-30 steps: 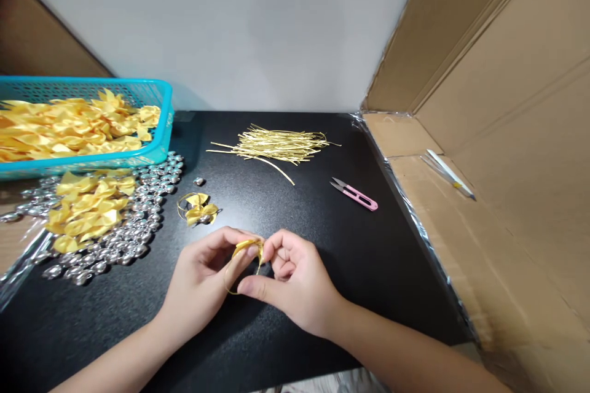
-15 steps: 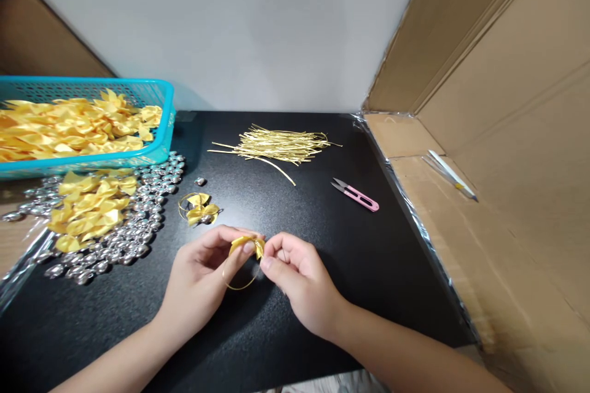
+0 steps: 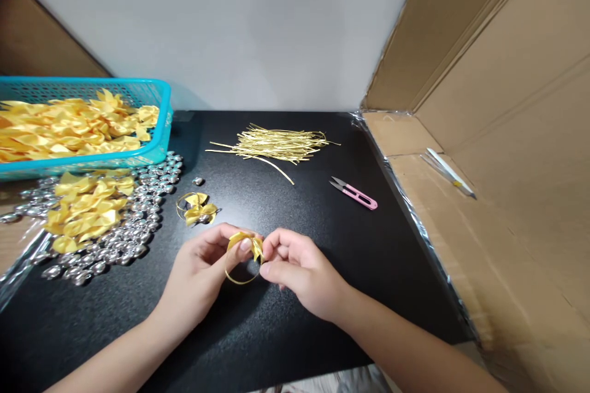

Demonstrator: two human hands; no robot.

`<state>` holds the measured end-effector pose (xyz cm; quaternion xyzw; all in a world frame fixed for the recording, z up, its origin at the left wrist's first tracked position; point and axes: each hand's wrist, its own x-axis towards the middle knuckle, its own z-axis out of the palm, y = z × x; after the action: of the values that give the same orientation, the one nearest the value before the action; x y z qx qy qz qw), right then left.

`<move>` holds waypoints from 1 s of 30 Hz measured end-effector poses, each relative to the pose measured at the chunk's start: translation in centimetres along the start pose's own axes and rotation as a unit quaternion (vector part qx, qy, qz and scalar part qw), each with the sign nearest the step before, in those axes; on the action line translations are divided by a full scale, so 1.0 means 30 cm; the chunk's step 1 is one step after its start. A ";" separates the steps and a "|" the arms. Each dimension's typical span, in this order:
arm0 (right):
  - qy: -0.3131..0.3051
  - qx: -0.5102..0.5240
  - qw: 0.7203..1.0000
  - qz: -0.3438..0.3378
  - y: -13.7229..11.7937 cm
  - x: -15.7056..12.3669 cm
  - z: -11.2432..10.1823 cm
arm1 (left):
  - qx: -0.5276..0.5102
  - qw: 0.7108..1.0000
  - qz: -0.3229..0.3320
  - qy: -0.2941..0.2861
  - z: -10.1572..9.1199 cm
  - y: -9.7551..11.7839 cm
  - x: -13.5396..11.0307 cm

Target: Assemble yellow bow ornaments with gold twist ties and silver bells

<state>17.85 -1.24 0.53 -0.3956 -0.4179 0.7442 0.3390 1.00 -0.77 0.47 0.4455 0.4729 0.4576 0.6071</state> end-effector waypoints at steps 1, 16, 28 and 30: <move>0.000 -0.003 1.000 -0.007 0.001 -0.002 0.001 | -0.012 1.000 -0.011 -0.006 -0.001 -0.004 0.003; 0.005 0.001 1.000 -0.029 0.003 0.004 0.006 | -0.115 0.988 -0.101 -0.037 -0.006 -0.026 0.016; -0.003 -0.033 0.995 -0.099 0.025 0.014 -0.012 | -0.133 0.984 -0.109 -0.046 -0.005 -0.025 0.012; -0.004 -0.053 0.993 -0.109 0.028 0.013 -0.012 | -0.130 0.985 -0.106 -0.050 -0.006 -0.026 0.014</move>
<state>17.84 -1.14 -0.45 -0.3621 -0.4987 0.6812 0.3951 0.97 -0.49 -0.38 0.3327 0.4233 0.4251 0.7276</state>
